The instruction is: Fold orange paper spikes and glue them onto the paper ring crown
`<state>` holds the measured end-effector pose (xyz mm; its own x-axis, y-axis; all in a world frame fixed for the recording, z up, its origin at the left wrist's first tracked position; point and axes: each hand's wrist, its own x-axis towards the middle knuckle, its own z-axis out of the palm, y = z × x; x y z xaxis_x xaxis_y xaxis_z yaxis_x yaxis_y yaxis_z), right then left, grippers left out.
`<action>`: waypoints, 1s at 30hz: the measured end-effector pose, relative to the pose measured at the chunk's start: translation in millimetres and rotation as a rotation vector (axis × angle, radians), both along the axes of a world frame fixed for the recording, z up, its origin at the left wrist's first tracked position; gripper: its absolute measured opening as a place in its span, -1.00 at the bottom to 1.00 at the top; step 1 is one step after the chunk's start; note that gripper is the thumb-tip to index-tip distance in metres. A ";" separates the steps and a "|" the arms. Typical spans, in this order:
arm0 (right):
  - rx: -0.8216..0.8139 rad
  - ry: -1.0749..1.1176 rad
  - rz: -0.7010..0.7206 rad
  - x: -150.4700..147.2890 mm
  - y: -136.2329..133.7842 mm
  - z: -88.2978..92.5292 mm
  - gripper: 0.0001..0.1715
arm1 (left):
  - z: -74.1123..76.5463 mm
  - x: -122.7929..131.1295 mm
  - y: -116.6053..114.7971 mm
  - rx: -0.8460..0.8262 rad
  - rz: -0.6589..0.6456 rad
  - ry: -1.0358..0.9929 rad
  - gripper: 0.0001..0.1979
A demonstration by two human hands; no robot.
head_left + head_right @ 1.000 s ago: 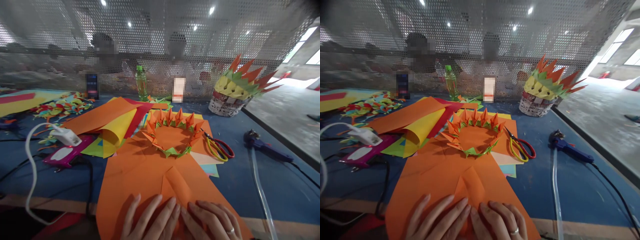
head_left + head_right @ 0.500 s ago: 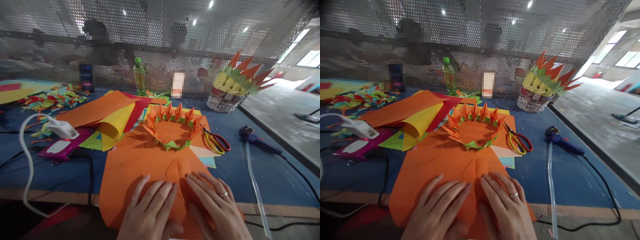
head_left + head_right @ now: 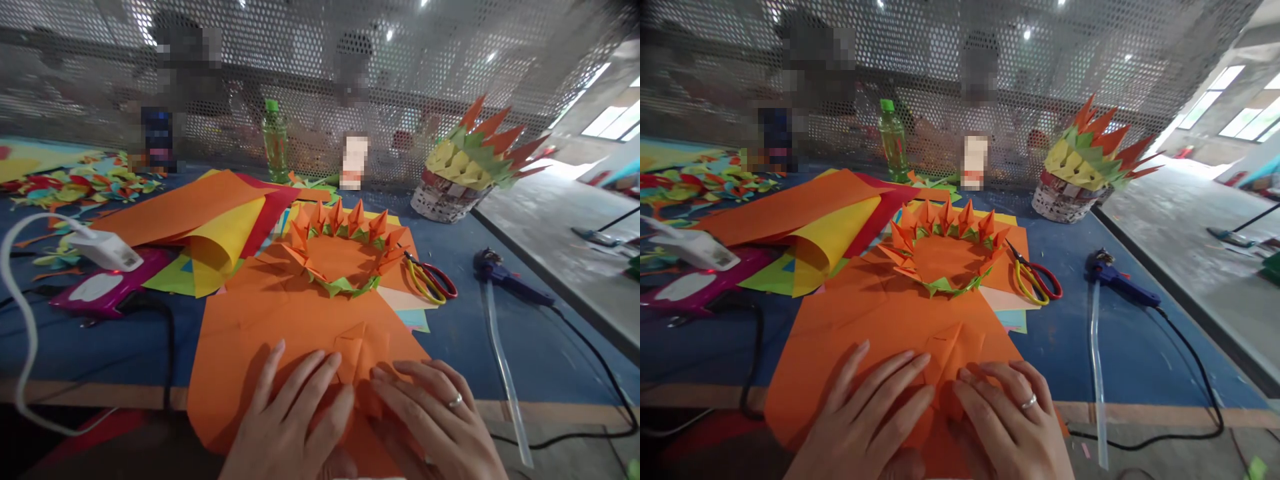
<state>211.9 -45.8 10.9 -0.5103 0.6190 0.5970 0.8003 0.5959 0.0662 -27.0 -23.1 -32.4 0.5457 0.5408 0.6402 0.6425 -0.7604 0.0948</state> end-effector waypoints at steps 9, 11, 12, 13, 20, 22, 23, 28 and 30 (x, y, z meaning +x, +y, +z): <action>-0.187 0.122 0.042 6.7 8.6 -2.5 -0.83 | 1.2 -4.9 -3.1 -0.018 -0.056 0.027 -0.68; -0.254 0.179 0.029 4.0 10.5 -3.5 -0.89 | -0.1 -4.7 -3.5 -0.024 -0.069 0.006 -0.68; -0.286 0.203 0.009 1.6 11.0 -3.5 -0.87 | -0.2 -4.4 -3.6 -0.025 -0.070 -0.009 -0.68; -0.320 0.218 -0.023 -1.3 11.3 -3.3 -0.82 | -0.1 -4.0 -3.7 -0.028 -0.067 -0.024 -0.69; -0.423 0.212 -0.240 -16.5 10.7 -1.6 -0.77 | 3.2 -4.2 -3.2 -0.037 -0.068 -0.064 -0.66; -0.381 0.189 -0.234 -16.6 11.8 -1.8 -0.80 | 2.1 -5.7 -3.1 -0.033 -0.081 -0.047 -0.67; -0.363 0.178 -0.227 -16.3 12.5 -1.9 -0.80 | 1.3 -6.3 -3.2 -0.034 -0.088 -0.038 -0.69; -0.346 0.165 -0.234 -17.8 13.4 -3.7 -0.79 | -2.0 -6.6 -4.2 -0.051 -0.079 -0.074 -0.74; -0.364 0.188 -0.272 -20.2 12.6 -5.6 -0.78 | -2.9 -5.8 -4.4 -0.058 -0.077 -0.071 -0.76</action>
<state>191.6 -33.2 5.3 -0.2059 0.9003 0.3836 0.9082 0.3218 -0.2677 -32.8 -27.5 -35.2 0.5413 0.5362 0.6477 0.5725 -0.7992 0.1831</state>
